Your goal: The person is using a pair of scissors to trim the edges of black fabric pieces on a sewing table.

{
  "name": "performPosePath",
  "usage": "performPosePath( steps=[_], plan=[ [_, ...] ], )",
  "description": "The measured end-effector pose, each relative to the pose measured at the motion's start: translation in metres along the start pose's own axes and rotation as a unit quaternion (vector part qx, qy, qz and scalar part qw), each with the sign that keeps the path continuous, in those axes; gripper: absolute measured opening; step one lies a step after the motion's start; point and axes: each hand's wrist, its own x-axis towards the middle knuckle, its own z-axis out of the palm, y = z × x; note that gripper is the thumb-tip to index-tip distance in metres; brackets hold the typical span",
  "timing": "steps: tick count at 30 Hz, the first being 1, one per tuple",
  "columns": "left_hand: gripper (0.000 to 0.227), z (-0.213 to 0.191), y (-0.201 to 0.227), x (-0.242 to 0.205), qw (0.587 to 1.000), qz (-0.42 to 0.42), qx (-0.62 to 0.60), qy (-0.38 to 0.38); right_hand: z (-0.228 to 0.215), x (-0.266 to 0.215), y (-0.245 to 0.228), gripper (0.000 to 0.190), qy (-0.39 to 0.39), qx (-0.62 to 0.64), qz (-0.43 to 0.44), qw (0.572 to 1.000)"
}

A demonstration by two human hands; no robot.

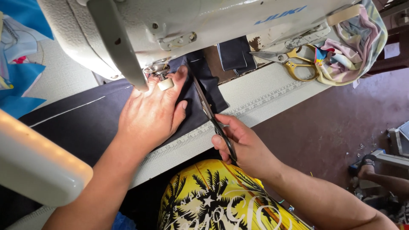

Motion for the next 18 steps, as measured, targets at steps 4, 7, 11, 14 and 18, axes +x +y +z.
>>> performPosePath(
  steps=[4,7,11,14,18],
  plan=[
    [0.067,-0.001,-0.001,0.002,1.0,0.016,-0.004,0.023,0.001,-0.002,-0.002,0.072,0.001,-0.006,0.001,1.0],
    [0.067,-0.002,-0.001,0.002,1.0,0.017,-0.001,0.017,0.002,-0.001,-0.003,0.07,0.005,-0.02,0.011,1.0],
    [0.066,-0.001,-0.001,0.0,1.0,0.014,0.012,0.021,0.001,-0.001,-0.002,0.073,0.007,-0.018,0.008,1.0],
    [0.069,0.001,0.001,-0.001,1.0,0.0,0.008,0.002,0.0,-0.003,-0.006,0.073,0.007,-0.031,0.013,0.999],
    [0.07,-0.002,0.0,0.001,1.0,0.004,-0.022,0.015,0.005,-0.003,-0.02,0.067,0.031,-0.058,0.021,0.998]
  ],
)
